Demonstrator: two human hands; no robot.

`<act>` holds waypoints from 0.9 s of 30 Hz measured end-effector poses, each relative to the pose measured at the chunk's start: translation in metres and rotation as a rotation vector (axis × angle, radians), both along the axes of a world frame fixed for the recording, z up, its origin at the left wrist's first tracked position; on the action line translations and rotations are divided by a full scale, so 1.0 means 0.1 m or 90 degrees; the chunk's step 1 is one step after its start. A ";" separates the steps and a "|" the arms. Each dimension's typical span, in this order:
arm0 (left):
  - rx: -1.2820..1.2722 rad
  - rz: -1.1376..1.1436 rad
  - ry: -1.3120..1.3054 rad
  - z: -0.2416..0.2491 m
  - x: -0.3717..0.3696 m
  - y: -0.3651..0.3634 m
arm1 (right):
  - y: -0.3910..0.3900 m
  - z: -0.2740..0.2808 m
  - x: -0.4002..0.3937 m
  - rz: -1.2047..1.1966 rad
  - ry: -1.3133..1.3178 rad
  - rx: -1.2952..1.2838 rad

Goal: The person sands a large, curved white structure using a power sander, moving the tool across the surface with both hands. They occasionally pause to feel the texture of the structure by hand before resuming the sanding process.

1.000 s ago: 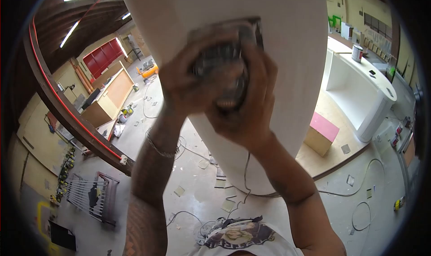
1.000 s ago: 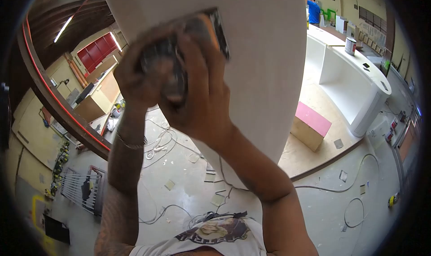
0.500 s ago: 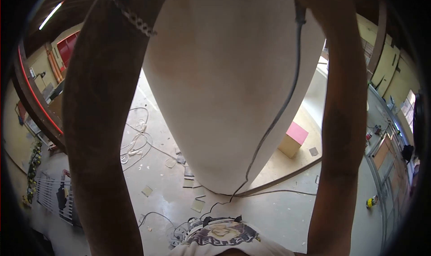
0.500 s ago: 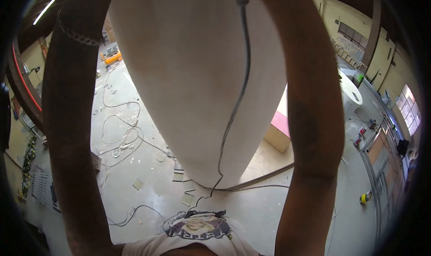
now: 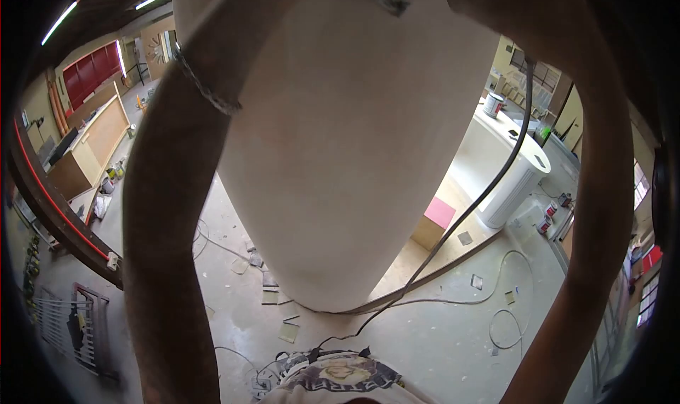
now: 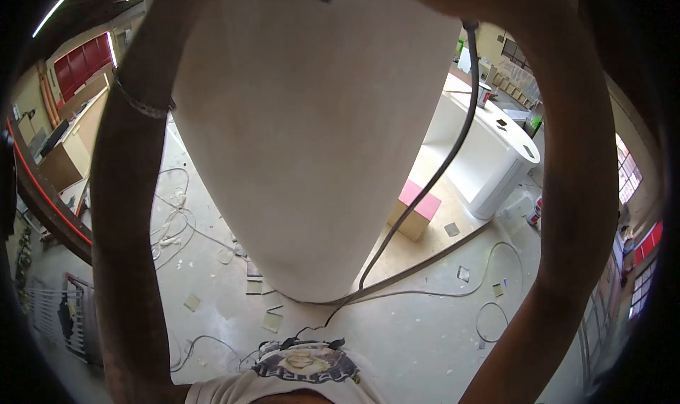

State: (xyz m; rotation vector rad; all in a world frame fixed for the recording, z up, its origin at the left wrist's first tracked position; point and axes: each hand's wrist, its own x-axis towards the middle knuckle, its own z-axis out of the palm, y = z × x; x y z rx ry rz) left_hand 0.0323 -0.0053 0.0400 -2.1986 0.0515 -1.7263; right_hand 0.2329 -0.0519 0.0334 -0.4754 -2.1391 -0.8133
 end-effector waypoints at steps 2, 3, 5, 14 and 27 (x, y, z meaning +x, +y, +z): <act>0.050 -0.041 -0.010 -0.14 -0.02 0.23 | 0.24 -0.03 0.01 0.041 -0.067 0.079; 0.076 -0.061 -0.015 -0.21 -0.03 0.34 | 0.20 -0.13 0.07 0.029 -0.079 0.066; 0.095 -0.062 -0.043 -0.42 0.04 0.38 | -0.03 -0.32 0.04 0.005 -0.103 0.040; 0.185 0.060 -0.210 -1.50 0.24 0.23 | 0.33 -0.87 0.17 0.110 -0.154 -0.098; 0.009 0.122 -0.221 -3.00 0.51 0.06 | 0.21 -1.77 0.32 -0.004 -0.317 -0.191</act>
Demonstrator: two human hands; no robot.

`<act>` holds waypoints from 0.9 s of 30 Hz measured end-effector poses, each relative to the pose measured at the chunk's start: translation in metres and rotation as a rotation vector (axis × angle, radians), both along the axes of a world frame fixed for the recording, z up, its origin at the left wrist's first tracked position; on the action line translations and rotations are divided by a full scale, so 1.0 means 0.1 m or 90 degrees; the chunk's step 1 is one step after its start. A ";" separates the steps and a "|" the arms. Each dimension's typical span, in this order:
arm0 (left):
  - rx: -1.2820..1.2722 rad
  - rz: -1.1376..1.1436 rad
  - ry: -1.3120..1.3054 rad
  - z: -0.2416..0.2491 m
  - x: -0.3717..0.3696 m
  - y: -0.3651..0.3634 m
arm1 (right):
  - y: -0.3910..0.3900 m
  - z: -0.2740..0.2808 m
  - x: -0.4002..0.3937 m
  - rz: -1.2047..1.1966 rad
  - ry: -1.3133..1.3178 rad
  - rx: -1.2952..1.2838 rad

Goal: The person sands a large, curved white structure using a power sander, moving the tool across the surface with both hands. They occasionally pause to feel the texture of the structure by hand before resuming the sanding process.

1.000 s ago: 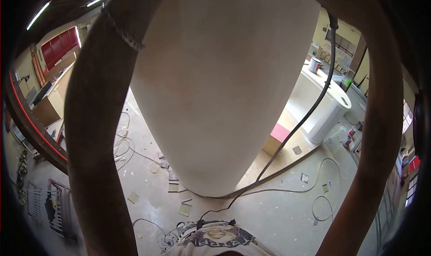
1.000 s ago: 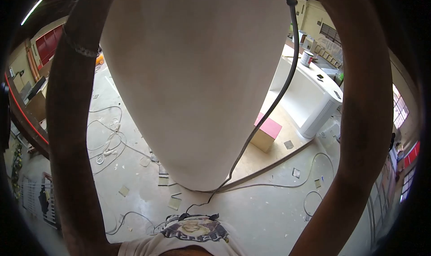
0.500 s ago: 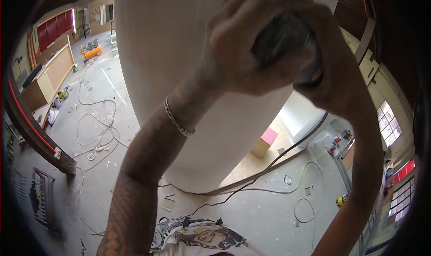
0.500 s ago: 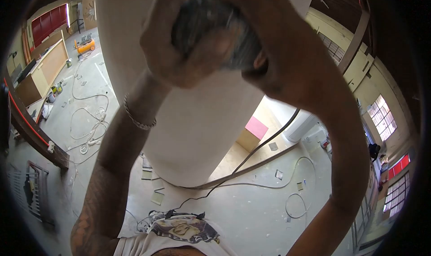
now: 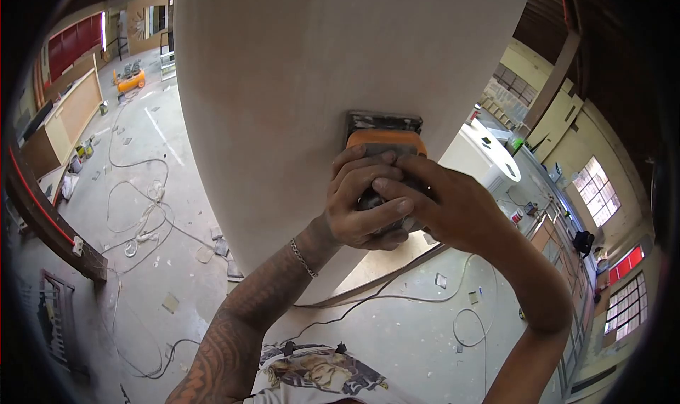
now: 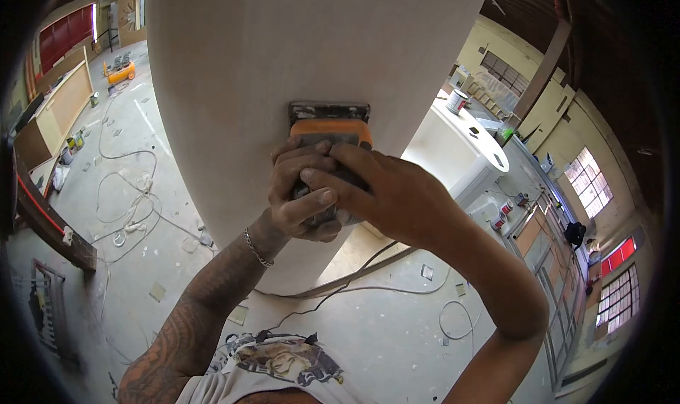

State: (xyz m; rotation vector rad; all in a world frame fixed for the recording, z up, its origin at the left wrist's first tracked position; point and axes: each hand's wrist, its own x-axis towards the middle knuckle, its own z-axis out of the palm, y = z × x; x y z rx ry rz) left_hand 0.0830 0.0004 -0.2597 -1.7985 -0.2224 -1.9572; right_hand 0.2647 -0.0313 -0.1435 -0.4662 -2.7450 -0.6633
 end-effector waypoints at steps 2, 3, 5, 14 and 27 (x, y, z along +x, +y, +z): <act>0.004 -0.003 0.003 0.19 -0.01 0.00 | -0.03 0.13 -0.02 -0.026 0.027 0.048; 0.036 -0.020 -0.013 0.35 0.00 0.03 | -0.05 0.26 -0.03 -0.041 0.041 0.071; 0.089 -0.030 -0.029 0.77 -0.01 0.09 | -0.08 0.56 -0.08 -0.071 0.073 0.119; 0.230 -0.066 0.162 2.82 -0.40 0.26 | 0.06 1.94 -0.25 0.036 0.238 0.278; 0.178 -0.203 0.211 2.86 -0.50 0.13 | -0.07 1.76 -0.18 -0.100 0.317 0.335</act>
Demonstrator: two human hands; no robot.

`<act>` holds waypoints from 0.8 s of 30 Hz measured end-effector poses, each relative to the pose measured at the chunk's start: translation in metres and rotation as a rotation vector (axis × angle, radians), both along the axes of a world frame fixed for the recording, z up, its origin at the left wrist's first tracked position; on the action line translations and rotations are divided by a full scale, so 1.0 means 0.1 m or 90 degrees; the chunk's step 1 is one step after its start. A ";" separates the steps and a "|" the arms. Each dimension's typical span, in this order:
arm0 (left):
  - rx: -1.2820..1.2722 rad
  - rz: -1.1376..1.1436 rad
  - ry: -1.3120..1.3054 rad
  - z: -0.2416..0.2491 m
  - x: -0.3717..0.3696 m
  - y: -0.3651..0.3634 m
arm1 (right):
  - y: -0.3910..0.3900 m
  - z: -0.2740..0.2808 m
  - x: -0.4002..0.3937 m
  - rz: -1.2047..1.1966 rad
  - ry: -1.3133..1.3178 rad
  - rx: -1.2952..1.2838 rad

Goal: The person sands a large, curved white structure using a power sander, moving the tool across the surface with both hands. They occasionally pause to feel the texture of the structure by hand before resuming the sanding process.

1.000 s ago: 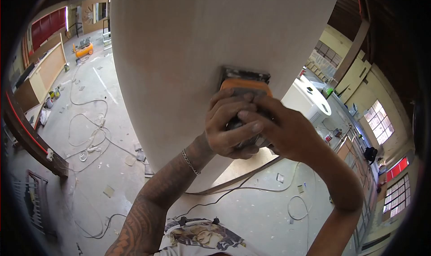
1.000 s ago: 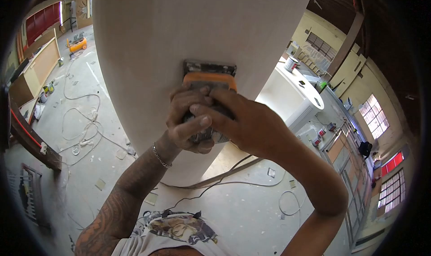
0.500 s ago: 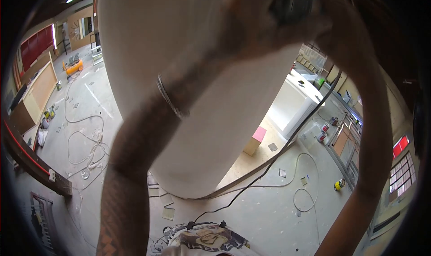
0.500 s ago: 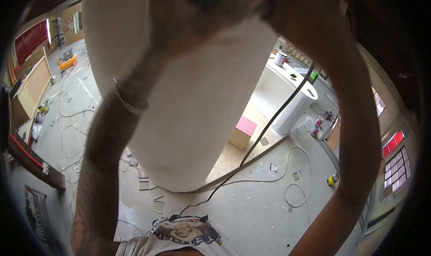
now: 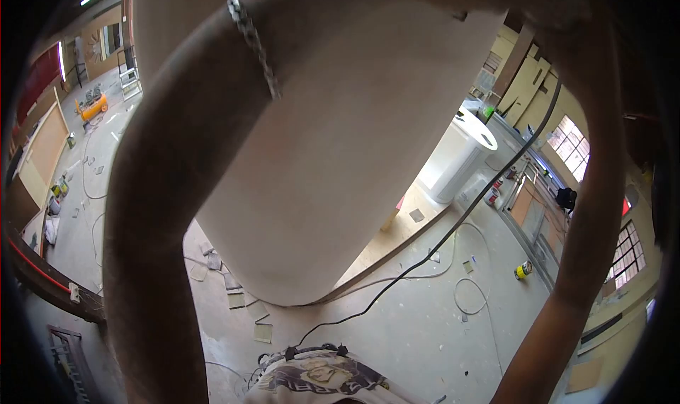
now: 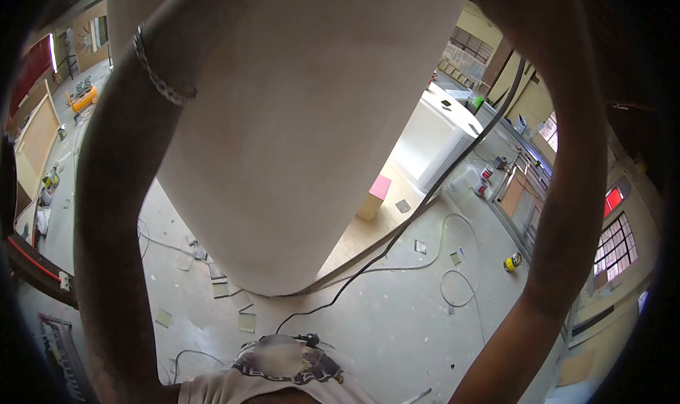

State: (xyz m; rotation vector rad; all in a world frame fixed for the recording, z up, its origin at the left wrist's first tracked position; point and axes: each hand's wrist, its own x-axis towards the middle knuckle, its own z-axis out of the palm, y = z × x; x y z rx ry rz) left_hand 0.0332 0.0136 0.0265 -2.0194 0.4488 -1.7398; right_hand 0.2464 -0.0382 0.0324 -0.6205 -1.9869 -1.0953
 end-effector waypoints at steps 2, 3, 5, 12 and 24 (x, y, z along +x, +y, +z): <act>0.074 0.029 -0.051 -0.11 0.12 0.17 | 0.00 -0.10 0.04 -0.012 0.004 -0.003; 0.076 0.043 -0.060 -0.22 0.11 0.17 | 0.02 -0.14 0.08 -0.020 0.005 -0.004; 0.081 0.070 -0.079 -0.45 0.10 0.15 | 0.06 -0.25 0.14 -0.029 -0.009 -0.004; -0.052 0.016 -0.154 -1.27 0.19 0.15 | -0.02 -0.96 -0.05 -0.002 -0.001 -0.108; -0.197 0.125 -0.013 -2.64 0.01 -0.06 | -0.11 -2.28 -0.13 -0.055 0.004 -0.171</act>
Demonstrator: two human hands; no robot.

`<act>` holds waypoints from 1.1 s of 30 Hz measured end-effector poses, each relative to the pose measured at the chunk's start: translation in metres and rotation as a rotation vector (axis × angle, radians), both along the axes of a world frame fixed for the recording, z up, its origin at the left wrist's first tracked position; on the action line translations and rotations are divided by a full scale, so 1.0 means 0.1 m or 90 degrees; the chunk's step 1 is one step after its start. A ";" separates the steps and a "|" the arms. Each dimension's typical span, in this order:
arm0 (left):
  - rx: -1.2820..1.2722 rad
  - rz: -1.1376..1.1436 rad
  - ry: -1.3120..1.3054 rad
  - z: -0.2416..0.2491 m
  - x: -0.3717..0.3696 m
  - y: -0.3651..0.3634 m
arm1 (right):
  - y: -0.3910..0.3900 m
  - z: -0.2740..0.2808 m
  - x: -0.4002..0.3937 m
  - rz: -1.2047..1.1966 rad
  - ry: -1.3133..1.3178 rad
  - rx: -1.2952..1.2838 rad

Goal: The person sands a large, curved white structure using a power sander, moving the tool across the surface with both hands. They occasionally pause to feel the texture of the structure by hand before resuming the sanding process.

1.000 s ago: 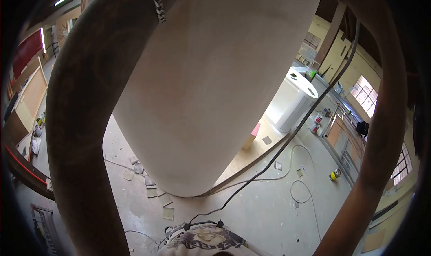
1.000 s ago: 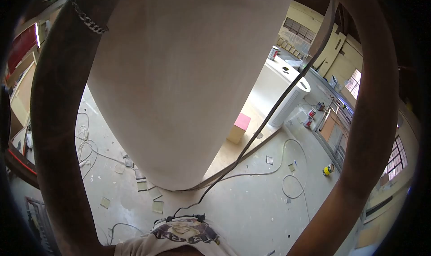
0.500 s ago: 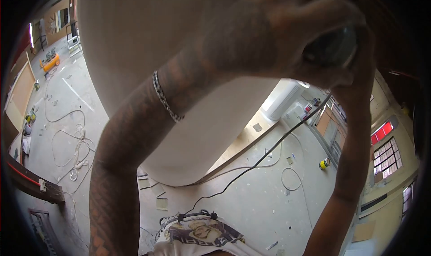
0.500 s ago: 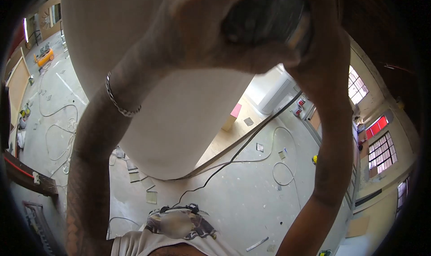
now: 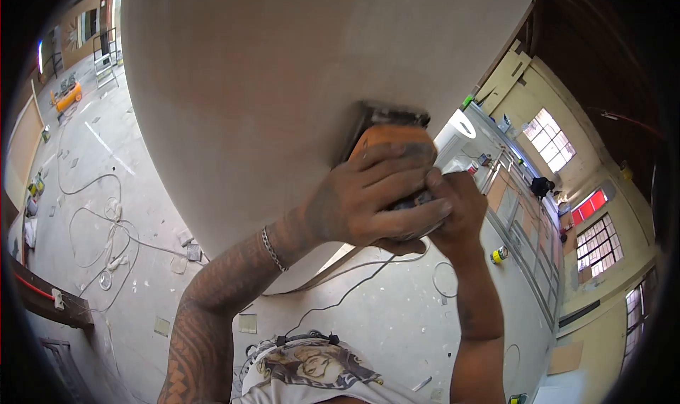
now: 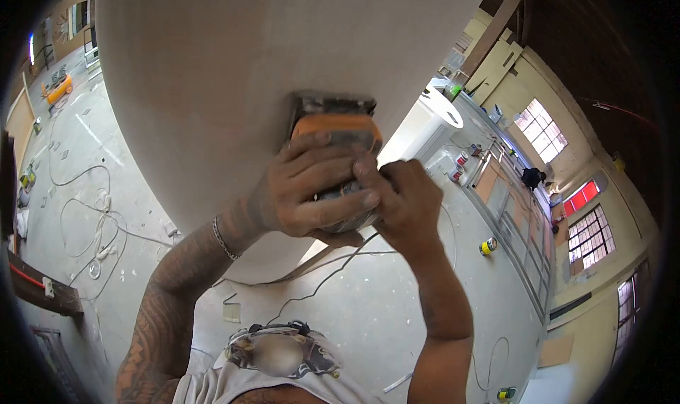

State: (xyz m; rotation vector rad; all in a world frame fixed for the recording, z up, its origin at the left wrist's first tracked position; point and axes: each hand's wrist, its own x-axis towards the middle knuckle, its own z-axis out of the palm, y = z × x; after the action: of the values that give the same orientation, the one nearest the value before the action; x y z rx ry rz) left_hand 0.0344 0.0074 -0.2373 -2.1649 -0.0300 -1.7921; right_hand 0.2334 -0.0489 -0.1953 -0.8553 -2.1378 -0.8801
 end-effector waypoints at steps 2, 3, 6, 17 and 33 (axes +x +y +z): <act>-0.016 0.010 0.014 -0.24 0.00 -0.01 | 0.00 -0.25 -0.01 0.000 0.018 -0.001; -0.020 0.019 0.024 -0.34 -0.01 -0.02 | 0.01 -0.38 -0.01 -0.004 0.034 -0.004; -0.029 0.039 0.038 -0.59 0.02 -0.05 | -0.02 -0.68 -0.03 -0.018 0.072 0.009; 0.034 -0.072 -0.021 0.42 -0.03 -0.01 | -0.02 0.12 -0.17 -0.029 0.155 0.116; 0.096 -0.071 0.015 2.79 -0.44 -0.02 | -0.18 2.52 -0.92 0.091 0.266 0.102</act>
State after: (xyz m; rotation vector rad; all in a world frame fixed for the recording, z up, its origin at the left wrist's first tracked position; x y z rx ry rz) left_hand -0.0101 0.0059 0.0420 -2.1183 0.2281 -1.7658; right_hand 0.1412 -0.0666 0.0568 -0.7213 -1.7173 -0.7152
